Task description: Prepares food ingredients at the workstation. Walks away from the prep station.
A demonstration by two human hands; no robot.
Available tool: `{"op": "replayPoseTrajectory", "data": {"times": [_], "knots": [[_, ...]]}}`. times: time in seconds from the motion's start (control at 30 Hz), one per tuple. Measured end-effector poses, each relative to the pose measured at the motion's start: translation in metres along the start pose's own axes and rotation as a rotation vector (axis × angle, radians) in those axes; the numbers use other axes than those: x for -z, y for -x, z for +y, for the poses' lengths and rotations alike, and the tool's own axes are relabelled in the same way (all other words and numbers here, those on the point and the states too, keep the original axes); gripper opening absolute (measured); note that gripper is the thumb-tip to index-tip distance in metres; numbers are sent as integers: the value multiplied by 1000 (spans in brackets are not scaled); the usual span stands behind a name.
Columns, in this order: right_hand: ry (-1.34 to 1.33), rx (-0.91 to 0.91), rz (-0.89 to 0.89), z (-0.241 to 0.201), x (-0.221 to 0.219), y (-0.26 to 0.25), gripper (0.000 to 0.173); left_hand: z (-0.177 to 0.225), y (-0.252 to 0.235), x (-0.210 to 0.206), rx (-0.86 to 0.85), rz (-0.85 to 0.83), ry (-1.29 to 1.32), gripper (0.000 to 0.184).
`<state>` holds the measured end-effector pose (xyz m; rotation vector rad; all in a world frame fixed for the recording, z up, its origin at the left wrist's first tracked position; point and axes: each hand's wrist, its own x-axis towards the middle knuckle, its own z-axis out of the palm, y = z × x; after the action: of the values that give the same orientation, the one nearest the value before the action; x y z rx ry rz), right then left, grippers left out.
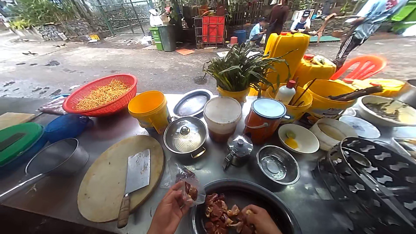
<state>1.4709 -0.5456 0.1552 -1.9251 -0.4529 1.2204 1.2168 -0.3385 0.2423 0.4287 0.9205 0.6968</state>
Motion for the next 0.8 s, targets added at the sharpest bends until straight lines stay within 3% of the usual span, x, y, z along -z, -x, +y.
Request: {"op": "replayPoseTrajectory", "data": {"times": [0.1,0.23,0.33,0.43,0.5,0.57,0.63,0.7,0.8], "knots": [[-514,-105,-74,-11,6,14,20,1,1,1,5,-9,-16,27],[-968,46,-212,-47,-20,34,25,-1,5,5,11,-40,-43,28],[-1089,175,-204,-94,-64,36,28,-3,9,8,10,-78,-53,29],[-806,390,-152,-120,-120,19,29,-4,10,8,-9,-101,-62,31],[-450,514,-202,-119,-152,5,23,-3,12,6,-40,-94,-140,31],[-95,518,-282,-117,-170,-13,23,1,13,6,-80,-80,-293,27],[229,423,-352,-135,-174,-24,16,4,12,3,-90,-47,-383,25],[485,371,-487,-168,-160,-25,20,2,10,-6,-83,15,-306,25],[362,410,-636,-198,-118,-7,39,1,13,-19,-26,41,-96,27]]}}
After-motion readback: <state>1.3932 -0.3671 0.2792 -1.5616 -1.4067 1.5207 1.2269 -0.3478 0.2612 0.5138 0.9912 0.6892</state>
